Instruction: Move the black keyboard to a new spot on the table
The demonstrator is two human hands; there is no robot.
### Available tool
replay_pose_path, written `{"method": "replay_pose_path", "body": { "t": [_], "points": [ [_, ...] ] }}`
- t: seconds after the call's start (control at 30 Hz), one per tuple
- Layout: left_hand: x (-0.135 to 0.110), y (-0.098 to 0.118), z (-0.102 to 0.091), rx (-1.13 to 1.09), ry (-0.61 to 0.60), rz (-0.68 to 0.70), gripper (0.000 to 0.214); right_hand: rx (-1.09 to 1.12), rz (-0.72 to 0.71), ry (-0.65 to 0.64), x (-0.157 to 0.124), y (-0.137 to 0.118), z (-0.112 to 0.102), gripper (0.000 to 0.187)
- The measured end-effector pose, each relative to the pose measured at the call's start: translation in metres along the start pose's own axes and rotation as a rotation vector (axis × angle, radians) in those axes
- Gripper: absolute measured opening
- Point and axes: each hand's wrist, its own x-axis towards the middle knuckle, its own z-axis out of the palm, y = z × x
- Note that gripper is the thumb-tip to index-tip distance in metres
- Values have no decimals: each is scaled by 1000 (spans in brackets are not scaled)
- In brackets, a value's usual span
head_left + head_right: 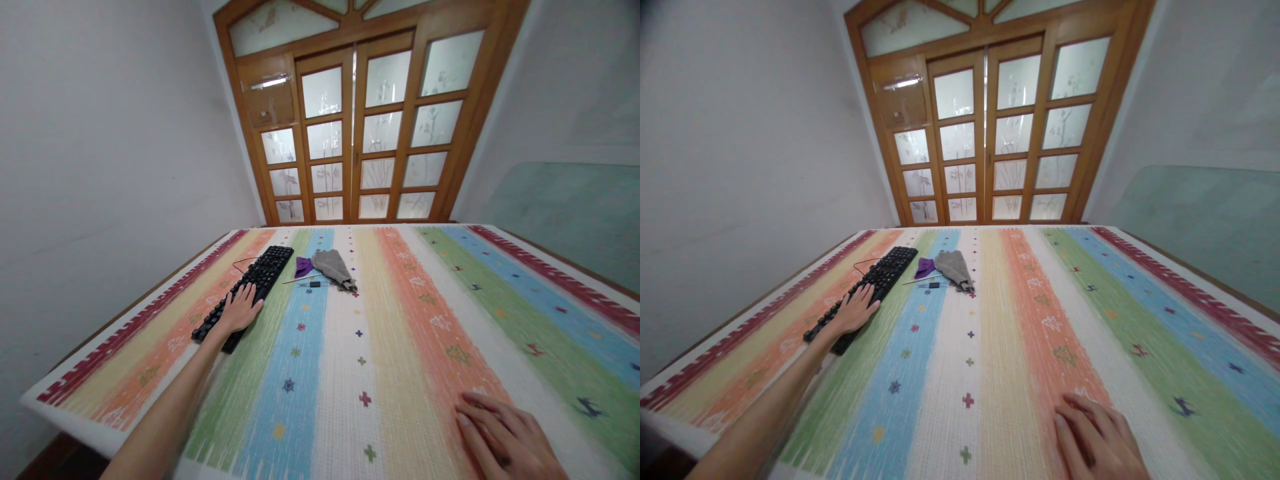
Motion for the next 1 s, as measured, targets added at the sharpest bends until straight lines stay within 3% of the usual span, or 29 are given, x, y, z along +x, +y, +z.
{"method": "replay_pose_path", "body": {
  "t": [0.3, 0.77, 1.0],
  "points": [
    [-3, 3, 2, 11, 20, 2, 78, -22, 25, 50, 10, -7, -7, 30],
    [-6, 5, 1, 15, 40, 13, 68, -98, -16, 108, 19, -11, -7, 39],
    [-1, 3, -2, -2, -4, 25, 68, -22, 118, 121, 27, -19, -10, 37]
  ]
}}
